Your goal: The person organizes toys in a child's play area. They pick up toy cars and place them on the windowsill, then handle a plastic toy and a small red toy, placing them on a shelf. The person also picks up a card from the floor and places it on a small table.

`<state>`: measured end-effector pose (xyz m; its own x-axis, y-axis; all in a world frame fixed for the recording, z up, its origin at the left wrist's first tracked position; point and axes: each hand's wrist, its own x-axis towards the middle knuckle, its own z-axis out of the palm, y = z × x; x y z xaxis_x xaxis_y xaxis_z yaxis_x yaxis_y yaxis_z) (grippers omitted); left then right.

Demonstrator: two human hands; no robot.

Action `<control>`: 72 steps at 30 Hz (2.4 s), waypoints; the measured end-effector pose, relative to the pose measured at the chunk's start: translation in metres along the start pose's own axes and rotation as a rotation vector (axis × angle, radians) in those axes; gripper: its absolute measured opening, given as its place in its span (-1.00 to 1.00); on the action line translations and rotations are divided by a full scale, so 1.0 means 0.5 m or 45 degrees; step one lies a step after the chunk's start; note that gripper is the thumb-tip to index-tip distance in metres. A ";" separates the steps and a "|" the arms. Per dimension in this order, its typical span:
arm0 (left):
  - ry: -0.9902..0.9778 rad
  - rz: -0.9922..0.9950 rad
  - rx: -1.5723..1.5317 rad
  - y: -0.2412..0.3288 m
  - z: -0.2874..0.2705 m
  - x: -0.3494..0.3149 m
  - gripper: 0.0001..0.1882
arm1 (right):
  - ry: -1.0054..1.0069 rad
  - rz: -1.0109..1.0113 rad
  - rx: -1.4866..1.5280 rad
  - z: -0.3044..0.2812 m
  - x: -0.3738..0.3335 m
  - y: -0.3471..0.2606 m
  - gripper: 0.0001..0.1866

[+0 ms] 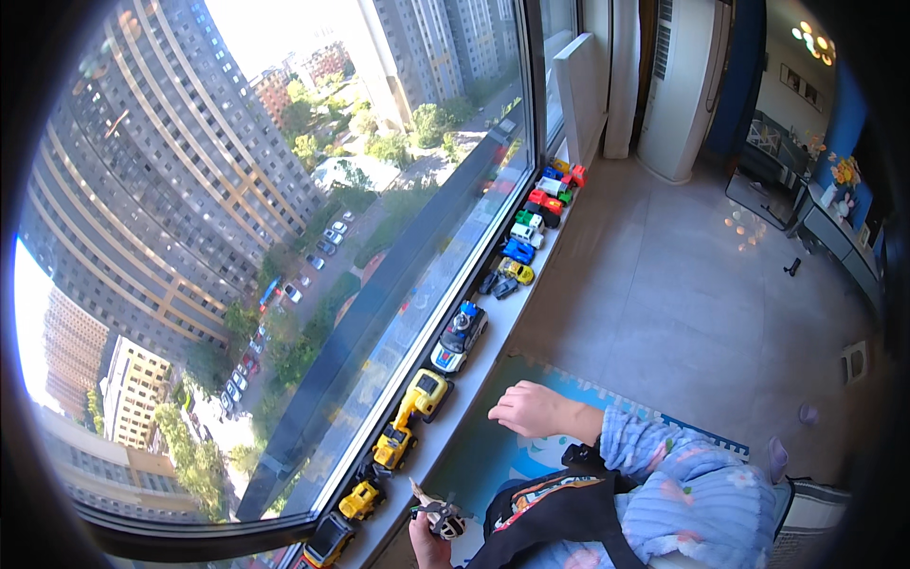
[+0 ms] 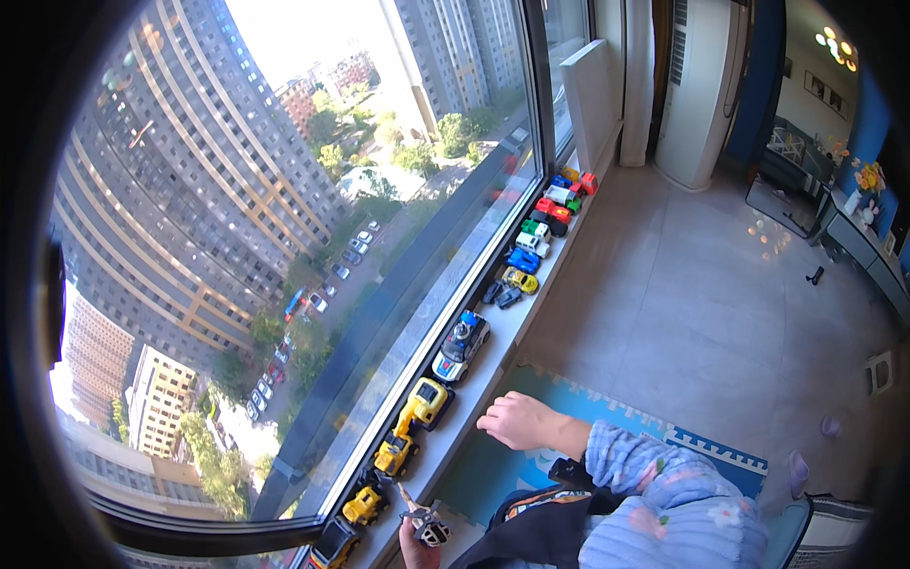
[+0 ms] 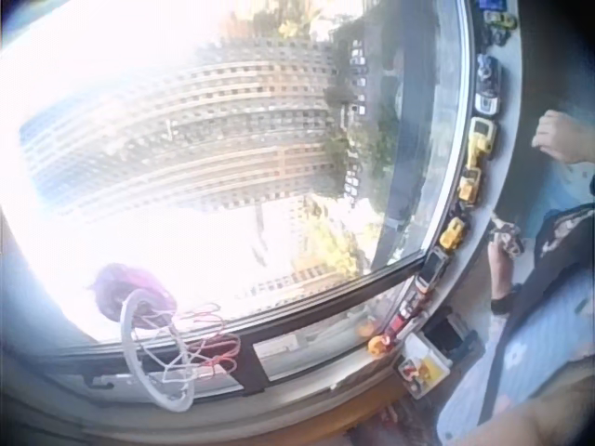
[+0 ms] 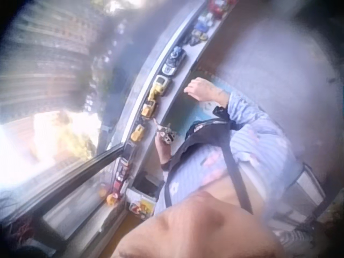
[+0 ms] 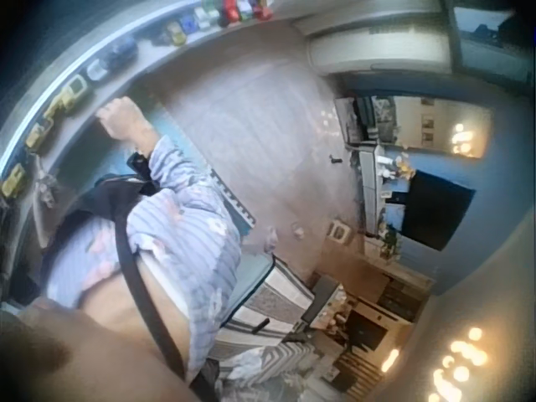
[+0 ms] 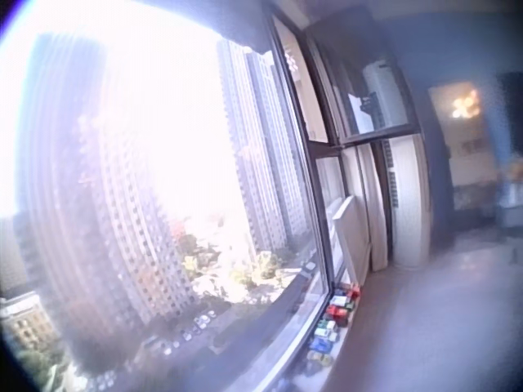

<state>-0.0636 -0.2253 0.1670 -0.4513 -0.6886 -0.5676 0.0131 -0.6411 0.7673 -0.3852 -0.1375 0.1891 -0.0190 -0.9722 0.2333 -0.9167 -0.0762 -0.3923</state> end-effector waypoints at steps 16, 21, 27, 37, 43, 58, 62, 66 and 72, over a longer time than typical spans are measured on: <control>-0.351 -0.096 -0.150 0.108 0.139 0.189 -0.70 | 0.290 0.981 0.449 -0.016 -0.159 0.169 -0.66; -0.192 0.034 -0.098 0.102 0.156 0.194 -0.73 | 0.465 0.899 0.608 0.055 -0.020 0.402 -0.64; 0.271 0.097 -0.311 0.033 0.185 0.154 -0.68 | 0.252 0.624 -0.068 0.141 0.161 0.599 -0.57; 0.387 -0.101 -0.325 0.017 0.202 0.119 -0.85 | 0.242 0.549 -0.375 0.215 0.155 0.581 -0.71; 0.352 -0.030 -0.242 0.015 0.189 0.153 -0.69 | 0.178 0.658 0.055 0.214 0.165 0.559 -0.62; 0.438 -0.072 -0.287 0.013 0.212 0.142 -0.71 | 0.017 0.156 -0.517 0.171 0.259 0.700 -0.90; 0.420 -0.107 -0.262 0.012 0.215 0.137 -0.71 | -0.055 0.208 -0.498 0.168 0.261 0.703 -0.86; 0.455 -0.105 -0.248 0.018 0.217 0.134 -0.72 | 0.099 0.426 -0.219 0.148 0.231 0.654 -0.70; 0.362 -0.097 -0.229 0.020 0.224 0.147 -0.71 | 0.252 0.909 0.490 0.135 0.173 0.561 -0.52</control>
<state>-0.1966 -0.2443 0.1666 -0.1908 -0.6872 -0.7010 0.1573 -0.7263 0.6692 -0.6171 -0.2580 0.0390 -0.6467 -0.7612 -0.0488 -0.4580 0.4387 -0.7732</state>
